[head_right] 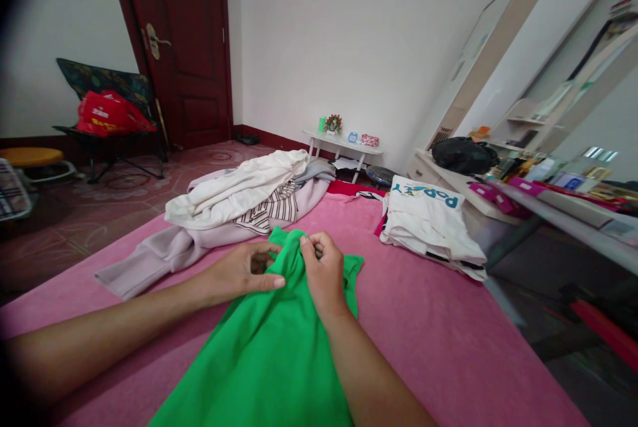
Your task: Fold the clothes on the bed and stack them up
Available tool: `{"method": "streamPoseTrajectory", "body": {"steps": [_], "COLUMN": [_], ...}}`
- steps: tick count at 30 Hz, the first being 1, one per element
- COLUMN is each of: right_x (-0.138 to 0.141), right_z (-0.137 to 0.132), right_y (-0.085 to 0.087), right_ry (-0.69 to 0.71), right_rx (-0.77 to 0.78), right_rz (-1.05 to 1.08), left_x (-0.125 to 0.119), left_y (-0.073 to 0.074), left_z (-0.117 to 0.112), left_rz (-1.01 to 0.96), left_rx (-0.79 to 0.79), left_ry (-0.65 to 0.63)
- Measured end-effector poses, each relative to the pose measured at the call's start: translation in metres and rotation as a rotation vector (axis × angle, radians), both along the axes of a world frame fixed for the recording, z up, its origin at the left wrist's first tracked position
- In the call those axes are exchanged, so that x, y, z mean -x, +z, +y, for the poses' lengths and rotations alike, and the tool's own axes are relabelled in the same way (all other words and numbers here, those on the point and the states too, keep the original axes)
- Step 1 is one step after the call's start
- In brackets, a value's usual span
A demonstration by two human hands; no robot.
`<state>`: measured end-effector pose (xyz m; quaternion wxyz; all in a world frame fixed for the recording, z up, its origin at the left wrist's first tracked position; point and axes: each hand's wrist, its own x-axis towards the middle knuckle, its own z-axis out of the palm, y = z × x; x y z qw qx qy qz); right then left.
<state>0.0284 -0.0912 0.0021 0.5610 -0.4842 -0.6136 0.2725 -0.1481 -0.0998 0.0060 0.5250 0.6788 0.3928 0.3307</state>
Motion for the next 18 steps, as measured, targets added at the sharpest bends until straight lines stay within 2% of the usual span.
{"method": "streamPoseTrajectory", "body": {"steps": [2, 6, 8, 10, 12, 14, 16, 18], "right_x": [0.001, 0.002, -0.004, -0.016, -0.034, -0.057, -0.078, -0.094], "right_z": [-0.002, -0.005, -0.002, 0.006, 0.016, 0.024, 0.027, 0.025], "right_y": [0.002, 0.008, 0.013, 0.020, 0.027, 0.035, 0.042, 0.047], "right_ry": [-0.028, -0.060, -0.035, -0.037, -0.064, -0.042, 0.057, 0.169], "right_rx": [-0.037, -0.110, -0.109, -0.097, -0.066, 0.022, 0.171, 0.316], "right_rz": [0.004, -0.010, -0.022, -0.046, -0.103, -0.182, -0.281, -0.411], "left_x": [-0.003, -0.003, 0.002, 0.011, 0.022, 0.031, 0.034, 0.027], "left_y": [0.005, 0.014, 0.012, 0.003, -0.008, -0.013, -0.007, 0.006], "left_z": [-0.003, -0.004, 0.002, 0.013, 0.024, 0.033, 0.036, 0.033], "left_rz": [-0.046, -0.174, -0.161, -0.060, 0.069, 0.183, 0.237, 0.254], "left_rx": [0.022, 0.155, 0.211, 0.228, 0.145, -0.069, -0.304, -0.434], "left_ry": [-0.021, -0.188, -0.154, -0.022, 0.094, 0.176, 0.240, 0.256]}}
